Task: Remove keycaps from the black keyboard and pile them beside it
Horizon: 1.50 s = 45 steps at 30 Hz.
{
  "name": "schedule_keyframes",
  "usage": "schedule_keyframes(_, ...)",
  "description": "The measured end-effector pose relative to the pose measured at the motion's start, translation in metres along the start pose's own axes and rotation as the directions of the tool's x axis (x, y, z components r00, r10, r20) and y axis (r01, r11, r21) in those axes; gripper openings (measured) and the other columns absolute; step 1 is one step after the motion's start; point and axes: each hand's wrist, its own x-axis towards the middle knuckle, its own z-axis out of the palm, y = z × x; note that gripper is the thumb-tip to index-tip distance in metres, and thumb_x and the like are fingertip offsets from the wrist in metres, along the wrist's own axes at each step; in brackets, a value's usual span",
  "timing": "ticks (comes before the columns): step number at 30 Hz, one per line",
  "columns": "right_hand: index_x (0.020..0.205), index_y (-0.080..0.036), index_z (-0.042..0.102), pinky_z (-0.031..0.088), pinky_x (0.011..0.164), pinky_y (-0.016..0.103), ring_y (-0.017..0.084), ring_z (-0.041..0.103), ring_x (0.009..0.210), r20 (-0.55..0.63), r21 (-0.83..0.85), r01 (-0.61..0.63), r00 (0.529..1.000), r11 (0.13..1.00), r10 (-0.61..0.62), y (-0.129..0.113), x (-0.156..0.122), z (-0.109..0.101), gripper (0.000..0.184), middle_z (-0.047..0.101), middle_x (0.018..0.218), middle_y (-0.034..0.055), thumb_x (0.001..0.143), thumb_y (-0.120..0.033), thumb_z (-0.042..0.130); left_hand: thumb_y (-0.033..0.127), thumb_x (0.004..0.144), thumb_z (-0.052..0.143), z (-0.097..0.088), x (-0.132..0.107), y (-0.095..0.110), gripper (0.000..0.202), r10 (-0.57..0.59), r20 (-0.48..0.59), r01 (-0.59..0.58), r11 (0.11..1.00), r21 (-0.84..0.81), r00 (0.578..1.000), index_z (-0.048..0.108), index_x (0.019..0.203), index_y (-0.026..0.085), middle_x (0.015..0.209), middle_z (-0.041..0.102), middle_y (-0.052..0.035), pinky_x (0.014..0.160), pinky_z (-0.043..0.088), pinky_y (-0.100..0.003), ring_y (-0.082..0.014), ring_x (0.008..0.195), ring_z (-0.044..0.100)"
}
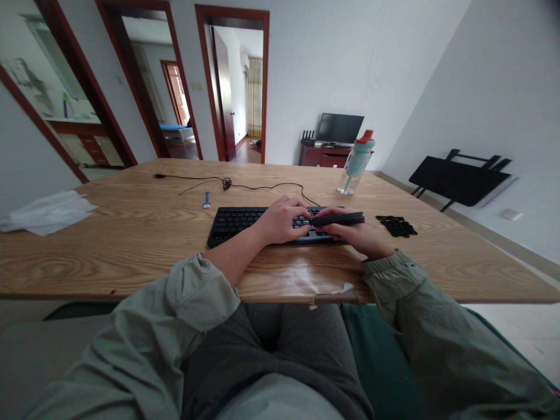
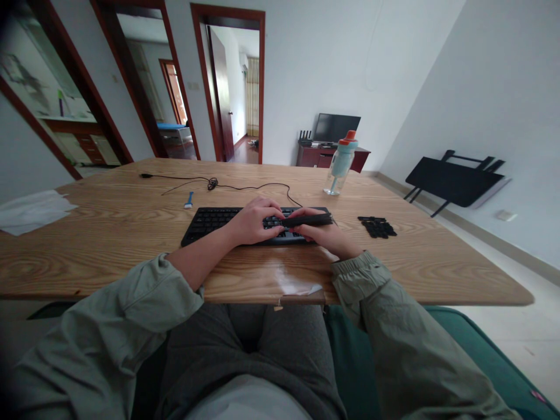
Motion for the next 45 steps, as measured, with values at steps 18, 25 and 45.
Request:
schedule_keyframes(18, 0.111, -0.023, 0.076, 0.048, 0.056, 0.028, 0.015, 0.058, 0.069, 0.001, -0.02, -0.039, 0.999, 0.999, 0.039, -0.0002, 0.0004, -0.0001, 0.034, 0.072, 0.091, 0.0024, 0.082, -0.041, 0.075, 0.03, 0.087, 0.074, -0.0005, -0.0006, -0.0015, 0.012, -0.003, 0.003, 0.003, 1.0, -0.019, 1.0, 0.073, 0.079, 0.021, 0.111, 0.075, -0.0082, 0.104, 0.048, -0.046, -0.0262, 0.108, 0.065)
schedule_keyframes(25, 0.109, -0.024, 0.076, 0.048, 0.058, 0.029, 0.015, 0.058, 0.067, -0.007, -0.013, -0.05, 0.999, 0.999, 0.05, -0.0032, -0.0002, 0.0003, 0.032, 0.072, 0.088, 0.0019, 0.081, -0.038, 0.074, 0.031, 0.087, 0.075, -0.0006, -0.0006, -0.0013, 0.01, -0.01, 0.015, 0.01, 1.0, -0.011, 1.0, 0.076, 0.083, 0.022, 0.112, 0.075, -0.0083, 0.105, 0.048, -0.047, -0.027, 0.11, 0.065)
schedule_keyframes(45, 0.107, -0.024, 0.076, 0.046, 0.059, 0.029, 0.016, 0.057, 0.068, 0.01, 0.009, -0.049, 0.999, 0.999, 0.049, -0.0002, 0.0009, -0.0002, 0.03, 0.072, 0.088, 0.0014, 0.081, -0.038, 0.075, 0.027, 0.086, 0.075, -0.0011, 0.0012, 0.0, 0.008, -0.033, -0.024, 0.033, 0.999, -0.008, 0.999, 0.071, 0.083, 0.02, 0.109, 0.074, -0.0079, 0.101, 0.049, -0.045, -0.0262, 0.106, 0.066)
